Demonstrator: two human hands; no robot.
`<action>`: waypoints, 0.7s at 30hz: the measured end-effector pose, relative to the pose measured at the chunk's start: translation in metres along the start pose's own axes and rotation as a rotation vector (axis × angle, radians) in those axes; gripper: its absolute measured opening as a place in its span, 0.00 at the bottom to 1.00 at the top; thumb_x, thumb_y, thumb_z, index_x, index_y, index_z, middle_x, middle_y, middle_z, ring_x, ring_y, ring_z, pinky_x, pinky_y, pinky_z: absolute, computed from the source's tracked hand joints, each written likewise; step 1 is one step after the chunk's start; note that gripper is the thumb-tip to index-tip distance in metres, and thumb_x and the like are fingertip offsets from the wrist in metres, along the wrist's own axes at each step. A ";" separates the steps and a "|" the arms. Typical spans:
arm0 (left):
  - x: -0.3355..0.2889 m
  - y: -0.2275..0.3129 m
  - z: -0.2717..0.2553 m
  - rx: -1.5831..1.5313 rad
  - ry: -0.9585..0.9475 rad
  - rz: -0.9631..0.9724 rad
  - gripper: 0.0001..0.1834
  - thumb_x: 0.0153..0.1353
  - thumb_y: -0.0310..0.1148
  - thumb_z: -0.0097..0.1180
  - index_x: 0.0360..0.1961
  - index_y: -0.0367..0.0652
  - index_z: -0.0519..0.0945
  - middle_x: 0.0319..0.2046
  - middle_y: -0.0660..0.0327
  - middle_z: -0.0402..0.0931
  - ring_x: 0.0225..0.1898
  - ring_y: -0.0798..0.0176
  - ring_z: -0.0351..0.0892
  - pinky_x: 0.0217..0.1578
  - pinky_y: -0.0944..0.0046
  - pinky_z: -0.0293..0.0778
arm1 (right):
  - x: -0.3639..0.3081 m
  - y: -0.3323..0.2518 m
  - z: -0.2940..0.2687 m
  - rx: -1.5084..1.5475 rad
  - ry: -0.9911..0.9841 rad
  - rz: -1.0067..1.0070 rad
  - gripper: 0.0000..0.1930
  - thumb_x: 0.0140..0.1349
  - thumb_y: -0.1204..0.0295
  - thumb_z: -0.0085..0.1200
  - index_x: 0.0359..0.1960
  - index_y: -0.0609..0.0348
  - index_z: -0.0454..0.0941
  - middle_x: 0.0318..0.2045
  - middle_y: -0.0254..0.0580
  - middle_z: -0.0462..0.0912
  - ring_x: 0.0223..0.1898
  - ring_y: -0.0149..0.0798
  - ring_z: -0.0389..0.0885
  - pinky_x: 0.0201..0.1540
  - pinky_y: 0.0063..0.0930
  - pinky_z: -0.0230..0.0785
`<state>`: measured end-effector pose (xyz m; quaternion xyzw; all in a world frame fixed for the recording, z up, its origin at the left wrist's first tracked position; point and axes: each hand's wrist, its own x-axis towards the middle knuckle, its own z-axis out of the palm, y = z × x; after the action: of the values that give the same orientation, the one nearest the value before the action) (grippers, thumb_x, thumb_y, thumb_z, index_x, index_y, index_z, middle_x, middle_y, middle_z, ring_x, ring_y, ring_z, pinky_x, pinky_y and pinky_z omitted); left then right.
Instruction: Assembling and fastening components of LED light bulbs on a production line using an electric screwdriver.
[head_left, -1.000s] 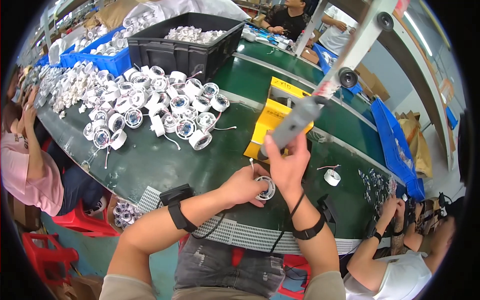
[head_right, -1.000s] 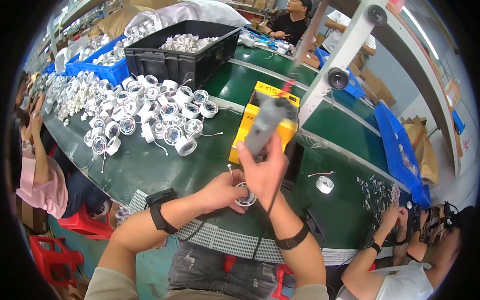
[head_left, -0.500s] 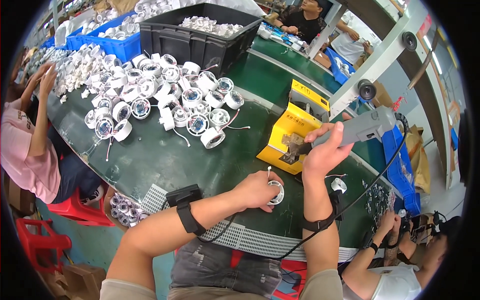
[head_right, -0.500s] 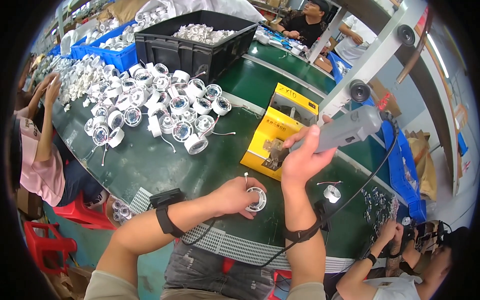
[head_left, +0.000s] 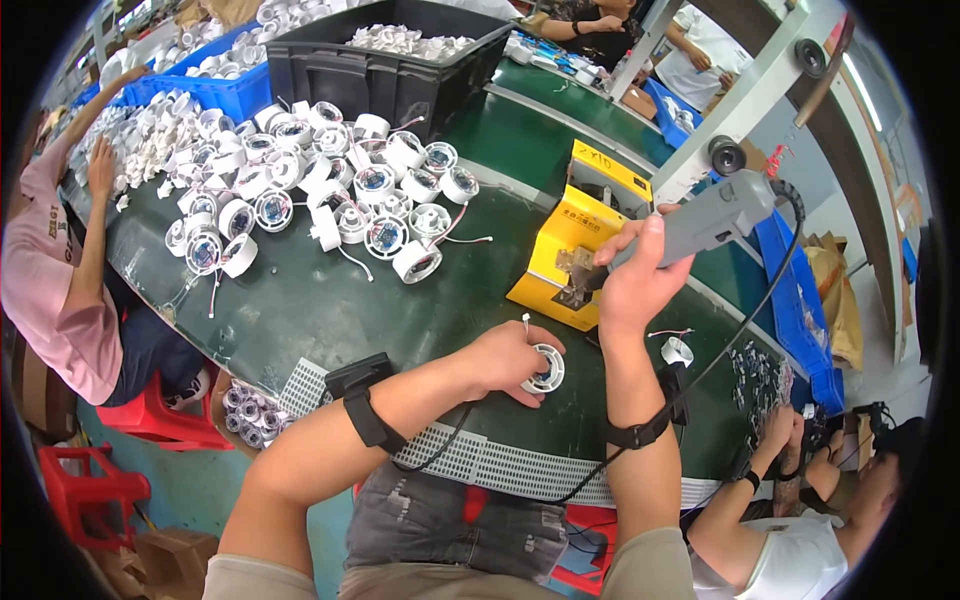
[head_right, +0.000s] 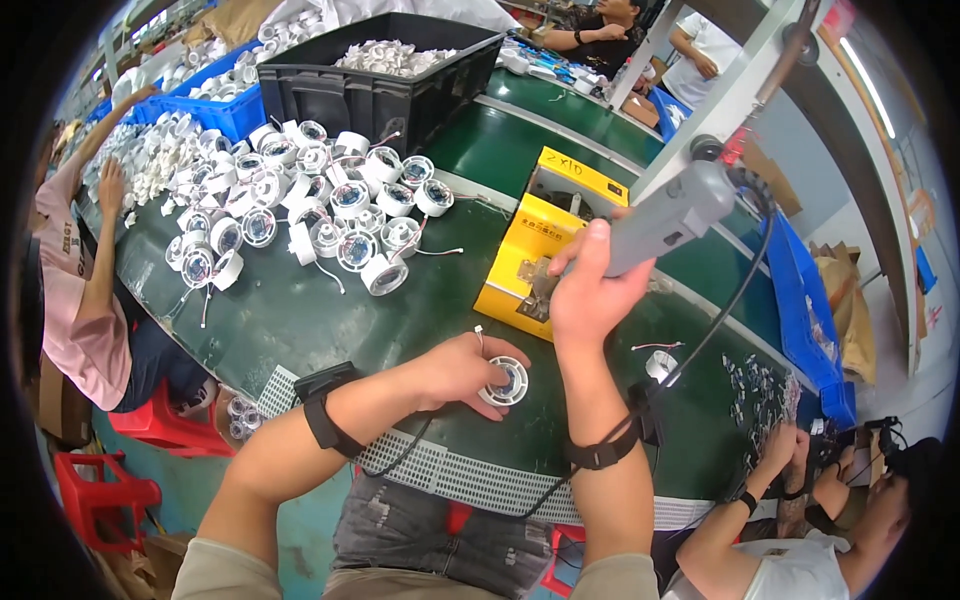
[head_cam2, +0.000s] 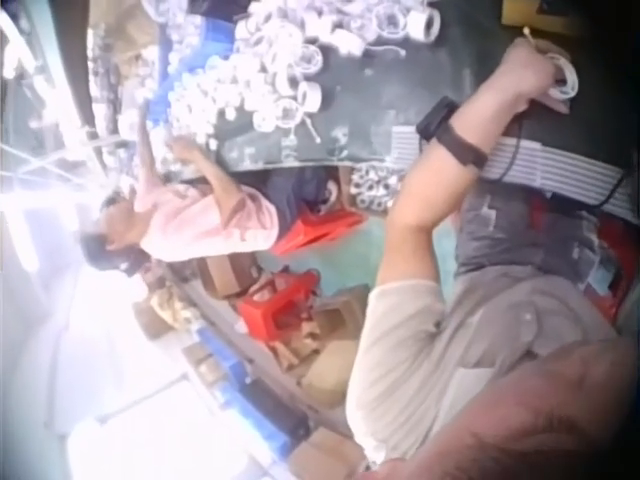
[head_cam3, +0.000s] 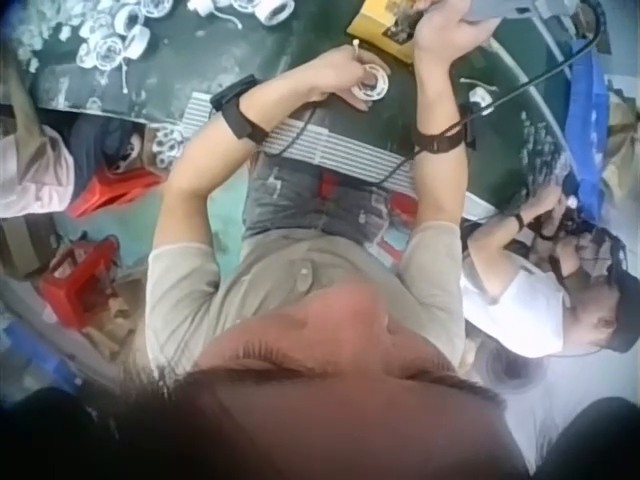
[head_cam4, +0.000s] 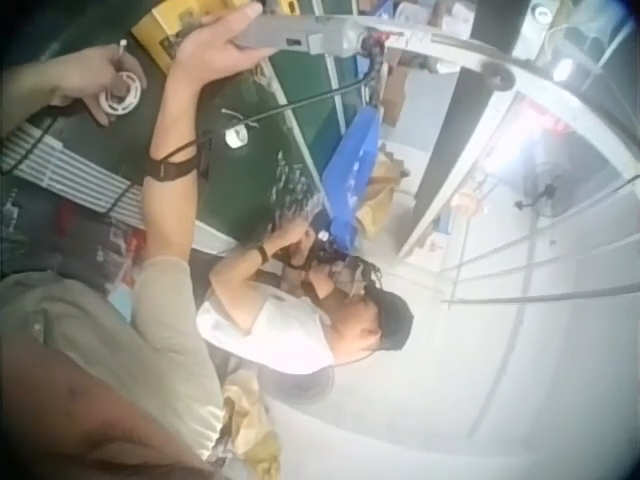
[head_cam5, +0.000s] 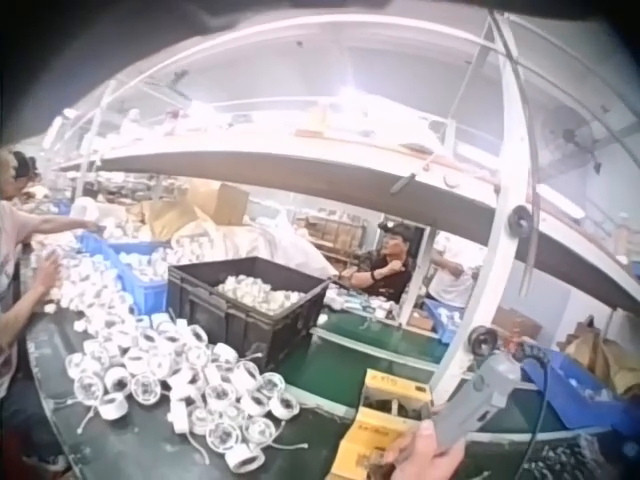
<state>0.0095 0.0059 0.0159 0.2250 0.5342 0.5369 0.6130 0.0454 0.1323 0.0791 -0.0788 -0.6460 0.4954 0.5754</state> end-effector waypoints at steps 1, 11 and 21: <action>-0.001 0.000 -0.001 0.004 -0.004 0.002 0.19 0.59 0.19 0.47 0.52 0.32 0.74 0.41 0.52 0.77 0.36 0.59 0.82 0.35 0.61 0.86 | -0.002 -0.003 -0.001 -0.002 0.003 -0.005 0.13 0.69 0.69 0.41 0.50 0.64 0.61 0.19 0.41 0.68 0.14 0.33 0.67 0.18 0.27 0.65; 0.000 0.001 -0.002 -0.022 0.014 -0.018 0.18 0.60 0.19 0.46 0.52 0.33 0.74 0.42 0.51 0.77 0.38 0.57 0.82 0.36 0.59 0.86 | -0.055 -0.044 -0.028 0.171 -0.001 0.148 0.17 0.69 0.64 0.38 0.53 0.62 0.59 0.20 0.40 0.66 0.13 0.33 0.67 0.17 0.28 0.64; 0.001 0.000 -0.002 -0.052 0.005 -0.013 0.18 0.59 0.21 0.46 0.51 0.34 0.74 0.38 0.51 0.77 0.33 0.57 0.82 0.33 0.61 0.85 | -0.070 -0.041 -0.030 0.182 -0.065 0.194 0.19 0.69 0.61 0.39 0.53 0.62 0.58 0.20 0.40 0.67 0.14 0.33 0.68 0.18 0.28 0.65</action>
<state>0.0076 0.0058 0.0150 0.2042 0.5229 0.5472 0.6208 0.1115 0.0813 0.0576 -0.0722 -0.6060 0.6075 0.5085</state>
